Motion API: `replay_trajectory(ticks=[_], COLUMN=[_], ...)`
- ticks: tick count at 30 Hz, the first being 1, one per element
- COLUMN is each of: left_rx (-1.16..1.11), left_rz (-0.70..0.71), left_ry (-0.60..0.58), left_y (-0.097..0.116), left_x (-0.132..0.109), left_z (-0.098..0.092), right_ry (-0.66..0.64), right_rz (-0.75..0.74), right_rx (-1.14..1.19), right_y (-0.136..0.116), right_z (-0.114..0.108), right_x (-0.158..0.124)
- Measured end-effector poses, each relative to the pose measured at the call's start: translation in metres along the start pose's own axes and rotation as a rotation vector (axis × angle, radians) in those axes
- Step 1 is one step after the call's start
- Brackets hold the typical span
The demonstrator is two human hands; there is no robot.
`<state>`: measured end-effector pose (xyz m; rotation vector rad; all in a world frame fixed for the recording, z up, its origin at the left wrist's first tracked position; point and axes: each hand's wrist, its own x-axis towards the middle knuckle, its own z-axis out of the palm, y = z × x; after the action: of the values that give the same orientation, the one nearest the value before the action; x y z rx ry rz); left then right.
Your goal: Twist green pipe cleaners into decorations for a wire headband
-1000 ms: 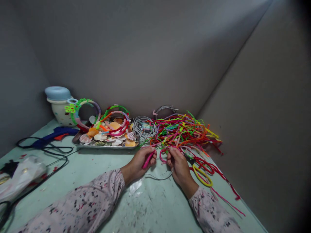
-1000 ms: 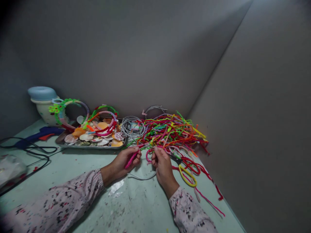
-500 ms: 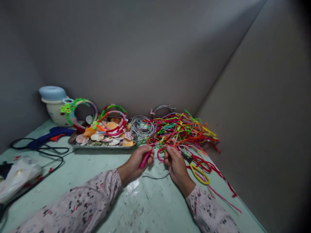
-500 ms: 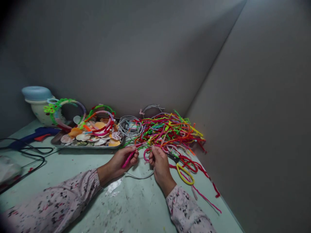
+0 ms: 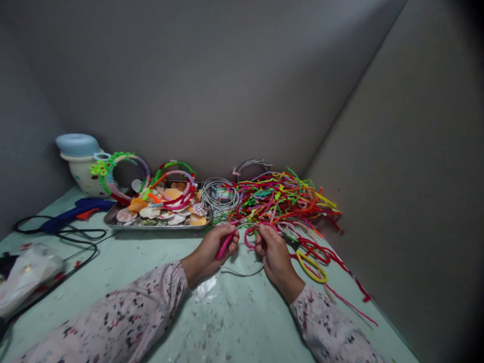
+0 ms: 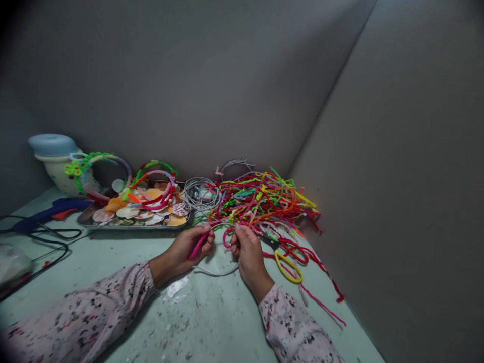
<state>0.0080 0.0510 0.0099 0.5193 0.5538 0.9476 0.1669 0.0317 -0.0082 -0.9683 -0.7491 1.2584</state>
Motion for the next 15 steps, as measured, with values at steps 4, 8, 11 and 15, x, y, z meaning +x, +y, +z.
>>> replay_trajectory(ticks=[4, 8, 11, 15], left_rx=[0.007, -0.005, 0.0, 0.0], left_rz=[0.008, 0.005, 0.017, 0.018], left_ry=[0.0, 0.005, 0.003, 0.015], left_y=[-0.0006, -0.0006, -0.0004, -0.0006], left_x=[-0.0011, -0.0016, -0.0015, -0.0024], left_z=[-0.0005, 0.0005, 0.0016, 0.003], right_ry=[0.006, -0.007, -0.017, -0.01], right_rz=[-0.007, -0.017, -0.025, -0.02], right_rx=[-0.013, -0.035, -0.045, -0.039], right_y=[-0.0004, -0.0008, 0.0003, 0.0018], right_z=[0.0008, 0.0018, 0.0007, -0.0011], right_x=[-0.0012, -0.0027, -0.003, -0.0028])
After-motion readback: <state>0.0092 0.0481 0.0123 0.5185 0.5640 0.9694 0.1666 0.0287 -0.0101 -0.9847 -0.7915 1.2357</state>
